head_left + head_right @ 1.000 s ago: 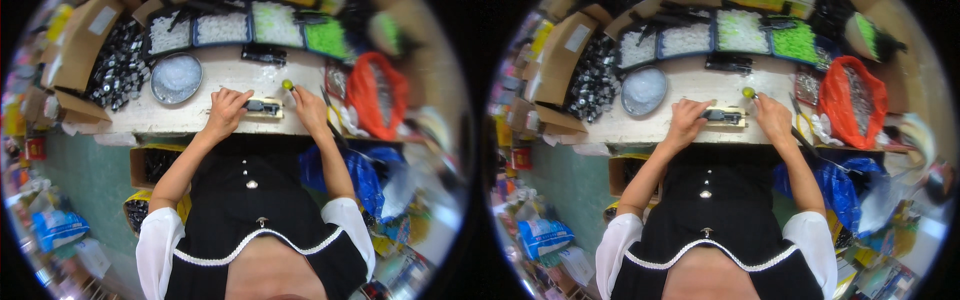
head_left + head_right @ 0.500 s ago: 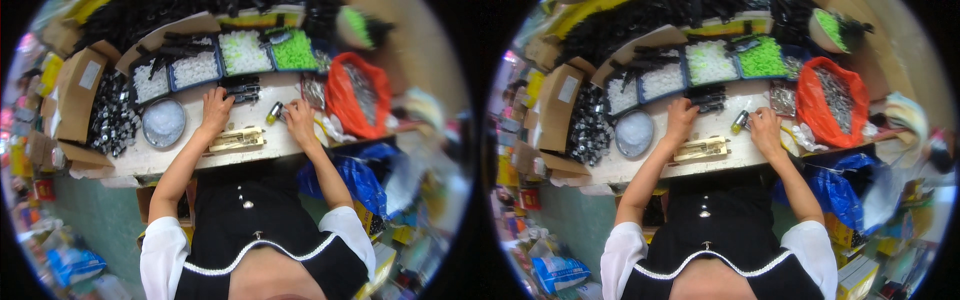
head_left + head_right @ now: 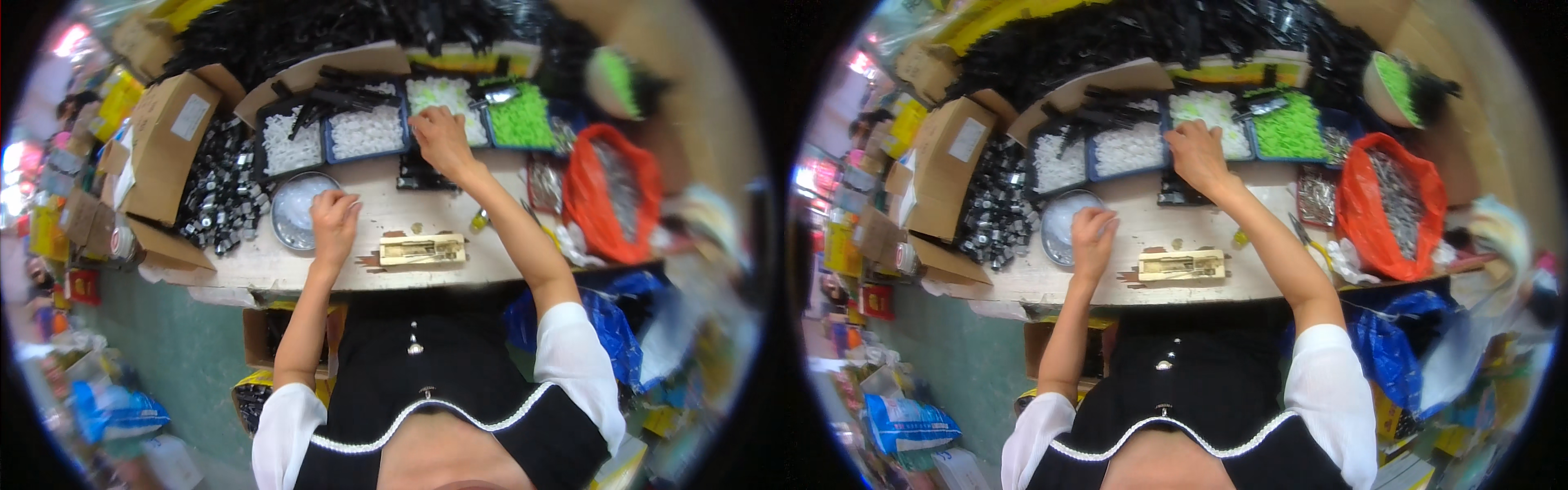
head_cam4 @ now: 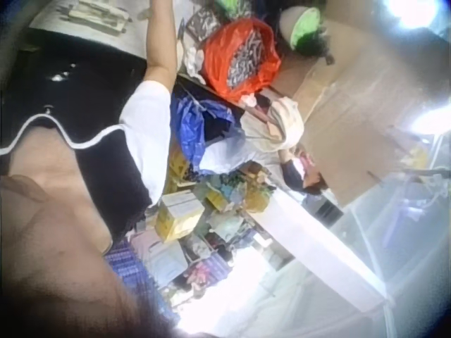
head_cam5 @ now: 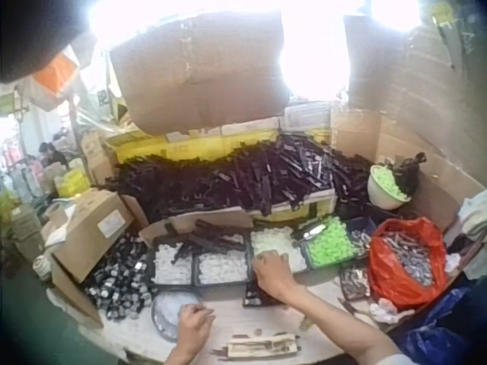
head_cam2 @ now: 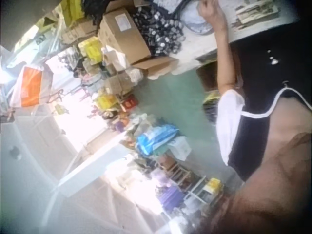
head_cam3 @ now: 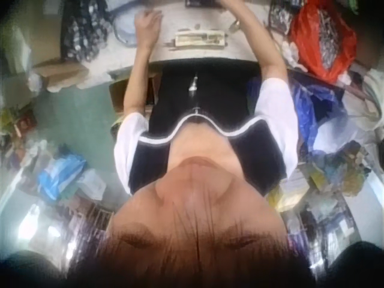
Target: The person assembles small black and white plastic components on a wooden jig. They insert white pieces into the black housing, use a hammer to secure them, and then add green plastic parts. The process is repeated for multiple units, which are placed in a tray.
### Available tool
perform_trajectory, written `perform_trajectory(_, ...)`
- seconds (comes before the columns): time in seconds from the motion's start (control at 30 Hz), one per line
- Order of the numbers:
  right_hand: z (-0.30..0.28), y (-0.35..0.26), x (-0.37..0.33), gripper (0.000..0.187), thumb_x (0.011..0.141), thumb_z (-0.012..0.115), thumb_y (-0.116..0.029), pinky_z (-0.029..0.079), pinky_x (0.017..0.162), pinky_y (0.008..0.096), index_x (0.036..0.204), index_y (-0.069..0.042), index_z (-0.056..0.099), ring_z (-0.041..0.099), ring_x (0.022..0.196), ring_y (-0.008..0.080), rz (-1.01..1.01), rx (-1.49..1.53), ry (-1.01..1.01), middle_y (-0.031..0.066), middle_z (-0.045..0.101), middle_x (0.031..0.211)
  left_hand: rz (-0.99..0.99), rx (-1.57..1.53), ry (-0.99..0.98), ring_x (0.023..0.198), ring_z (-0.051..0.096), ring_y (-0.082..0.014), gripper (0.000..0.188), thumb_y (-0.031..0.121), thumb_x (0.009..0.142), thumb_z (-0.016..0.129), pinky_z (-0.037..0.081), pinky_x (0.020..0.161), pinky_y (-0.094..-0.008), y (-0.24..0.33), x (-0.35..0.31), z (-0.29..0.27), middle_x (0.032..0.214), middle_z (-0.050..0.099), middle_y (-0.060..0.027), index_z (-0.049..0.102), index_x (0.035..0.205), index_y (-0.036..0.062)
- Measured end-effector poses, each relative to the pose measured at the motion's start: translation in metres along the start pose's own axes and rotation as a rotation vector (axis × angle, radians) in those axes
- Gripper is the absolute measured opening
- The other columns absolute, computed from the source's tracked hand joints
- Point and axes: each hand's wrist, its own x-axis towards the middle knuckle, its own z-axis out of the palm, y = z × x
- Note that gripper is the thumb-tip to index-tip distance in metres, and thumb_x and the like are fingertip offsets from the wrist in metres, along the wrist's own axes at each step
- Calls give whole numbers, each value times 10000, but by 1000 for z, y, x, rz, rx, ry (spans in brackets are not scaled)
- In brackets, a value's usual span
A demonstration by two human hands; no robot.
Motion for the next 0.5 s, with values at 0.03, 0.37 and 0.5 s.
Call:
perform_trajectory(0.03,10,-4,13,172,764,609,-77,327,737,427,933,-102,629,496,935,246,-13,-4,-9,45,567,949,-54,19,35,830,519,-266,114,72,716,676,400,747,-356,-13,-6,-14,855,570,-97,659,825,46)
perform_trajectory(0.37,61,-13,81,203,746,521,-62,318,831,498,916,-108,621,454,984,286,24,-286,-25,101,521,934,-381,176,196,786,530,-228,210,17,740,644,427,715,-317,-110,-64,-106,860,556,-109,647,949,14)
perform_trajectory(0.5,54,-9,77,191,721,560,-78,313,824,504,893,-98,641,450,976,295,-29,-258,-39,119,516,946,-454,175,195,811,541,-247,341,24,739,637,437,739,-336,-104,-52,-92,966,538,-121,601,1078,22)
